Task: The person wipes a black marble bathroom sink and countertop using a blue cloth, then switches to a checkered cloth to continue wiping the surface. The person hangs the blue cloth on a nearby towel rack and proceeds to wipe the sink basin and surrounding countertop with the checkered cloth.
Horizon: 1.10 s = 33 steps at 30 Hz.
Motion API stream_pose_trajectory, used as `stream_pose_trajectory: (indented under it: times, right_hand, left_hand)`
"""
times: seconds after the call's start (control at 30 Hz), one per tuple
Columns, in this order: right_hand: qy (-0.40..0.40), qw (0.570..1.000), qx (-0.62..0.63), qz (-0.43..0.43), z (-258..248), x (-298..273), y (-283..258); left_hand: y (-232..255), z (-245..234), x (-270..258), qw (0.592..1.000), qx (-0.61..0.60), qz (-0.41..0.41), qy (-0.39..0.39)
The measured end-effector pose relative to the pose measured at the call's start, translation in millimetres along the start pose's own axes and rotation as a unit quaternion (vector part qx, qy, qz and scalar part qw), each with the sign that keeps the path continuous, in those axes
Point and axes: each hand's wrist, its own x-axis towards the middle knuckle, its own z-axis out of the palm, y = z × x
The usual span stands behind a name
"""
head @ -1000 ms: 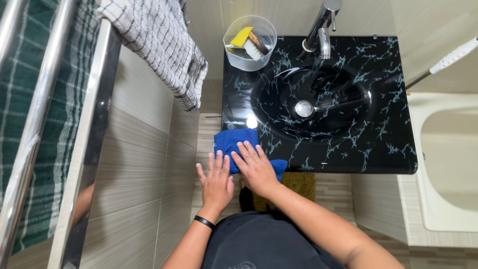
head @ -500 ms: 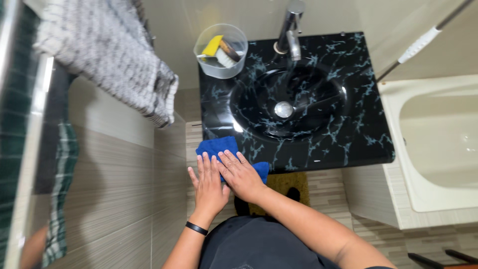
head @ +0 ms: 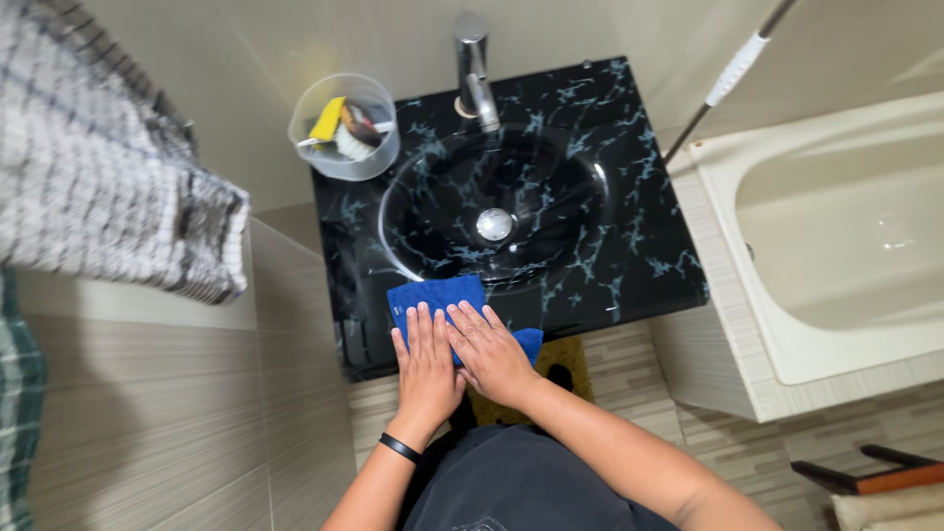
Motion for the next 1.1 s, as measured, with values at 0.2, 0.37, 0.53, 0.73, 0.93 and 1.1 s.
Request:
stream_pose_trajectory:
  times: [0.2,0.37,0.53,0.73,0.93,1.1]
  right_hand:
    - [-0.008,0.999,0.001,0.038,-24.1,-26.9,35.5]
    - [0.026,0.998,0.002,0.059,-42.7,-52.7,66.4]
    - [0.047,0.995,0.000,0.092,-62.3,-79.4,98.1]
    - [0.055,0.989,0.001,0.137,-86.4,-105.4,135.8]
    - [0.062,0.983,0.003,0.171,-107.3,-124.2,171.5]
    - [0.064,0.978,0.001,0.197,-122.6,-133.8,200.1]
  left_hand:
    - [40.8,9.2,28.5,0.999,-0.014,0.039,-0.026]
    - [74.2,14.6,54.1,0.995,-0.027,0.095,-0.026]
    - [110.6,21.6,80.7,0.988,-0.044,0.138,-0.056]
    - [151.7,33.8,112.7,0.978,-0.042,0.189,-0.074]
    - [184.9,48.2,145.5,0.969,-0.031,0.222,-0.103]
    - [207.5,64.6,172.1,0.966,-0.043,0.238,-0.093]
